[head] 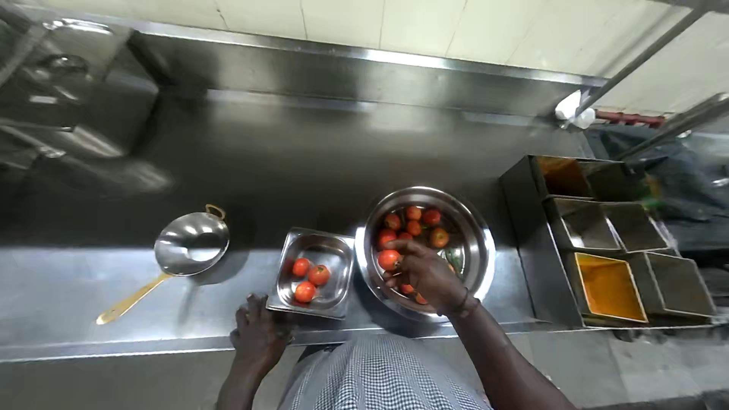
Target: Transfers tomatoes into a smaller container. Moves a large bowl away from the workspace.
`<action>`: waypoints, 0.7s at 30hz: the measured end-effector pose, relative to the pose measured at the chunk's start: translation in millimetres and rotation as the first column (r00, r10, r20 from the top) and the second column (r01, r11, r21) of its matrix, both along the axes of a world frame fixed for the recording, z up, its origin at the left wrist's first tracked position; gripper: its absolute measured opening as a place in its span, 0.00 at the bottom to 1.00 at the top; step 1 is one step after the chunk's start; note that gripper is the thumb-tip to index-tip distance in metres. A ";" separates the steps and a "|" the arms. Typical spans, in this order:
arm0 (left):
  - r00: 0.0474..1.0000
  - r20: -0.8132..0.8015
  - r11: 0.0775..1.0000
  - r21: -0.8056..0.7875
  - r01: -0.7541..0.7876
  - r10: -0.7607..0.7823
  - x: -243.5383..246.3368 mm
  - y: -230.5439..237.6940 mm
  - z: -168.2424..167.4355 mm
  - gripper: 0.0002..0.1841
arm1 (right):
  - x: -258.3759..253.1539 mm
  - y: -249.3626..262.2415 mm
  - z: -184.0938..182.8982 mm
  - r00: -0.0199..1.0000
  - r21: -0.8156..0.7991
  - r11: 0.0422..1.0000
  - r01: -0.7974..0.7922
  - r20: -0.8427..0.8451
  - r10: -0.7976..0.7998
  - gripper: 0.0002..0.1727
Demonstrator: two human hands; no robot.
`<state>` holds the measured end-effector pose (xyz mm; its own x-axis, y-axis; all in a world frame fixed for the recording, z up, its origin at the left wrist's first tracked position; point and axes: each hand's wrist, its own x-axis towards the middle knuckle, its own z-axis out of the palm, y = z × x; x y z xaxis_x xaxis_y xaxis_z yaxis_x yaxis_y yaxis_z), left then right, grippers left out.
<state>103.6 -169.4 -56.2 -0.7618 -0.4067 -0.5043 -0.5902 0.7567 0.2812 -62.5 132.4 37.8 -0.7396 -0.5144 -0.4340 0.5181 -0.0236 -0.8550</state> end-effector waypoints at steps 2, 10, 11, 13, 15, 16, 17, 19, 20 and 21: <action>1.000 -0.015 1.000 0.003 -0.005 0.005 0.8 -0.7 -2.0 0.51 | -1.6 -1.7 0.3 1.000 -0.046 0.999 -0.009 0.023 0.010 0.21; 0.999 0.035 1.000 -0.012 -0.022 0.022 -0.7 1.5 -2.7 0.52 | 2.5 -18.7 9.3 0.960 0.142 0.975 -0.170 -0.202 0.197 0.25; 1.000 0.015 1.000 -0.005 -0.019 0.019 0.0 1.6 -3.4 0.51 | 2.5 -20.5 12.5 0.936 0.195 0.962 -0.190 -0.260 0.238 0.28; 0.999 -0.035 1.000 0.010 -0.008 0.008 2.8 1.5 -5.2 0.51 | -0.6 -17.5 25.4 0.864 0.395 0.909 -0.131 -0.404 0.300 0.28; 0.998 -0.058 1.000 0.016 -0.006 0.007 3.5 1.8 -4.9 0.50 | -7.3 -5.0 36.7 0.803 0.530 0.847 -0.033 -0.491 0.338 0.22; 0.999 -0.054 1.000 0.010 -0.006 0.007 3.1 2.0 -4.9 0.51 | -11.5 3.8 36.3 0.767 0.592 0.806 0.001 -0.518 0.380 0.17; 0.999 -0.048 1.000 0.007 -0.007 0.007 2.8 2.2 -5.1 0.51 | -15.2 12.2 31.4 0.724 0.667 0.744 0.027 -0.527 0.446 0.12; 0.999 -0.044 1.000 -0.002 -0.010 0.010 1.7 3.5 -4.0 0.51 | -18.0 23.2 13.6 0.652 0.834 0.551 0.019 -0.428 0.626 0.10; 0.999 -0.035 1.000 -0.007 -0.010 0.010 0.5 4.2 -2.8 0.52 | -15.9 25.5 -0.6 0.608 0.895 0.447 0.003 -0.357 0.709 0.11; 1.000 -0.019 1.000 -0.013 -0.008 0.007 -0.9 4.7 -1.3 0.52 | -10.7 25.4 -16.2 0.565 0.928 0.372 0.000 -0.307 0.766 0.12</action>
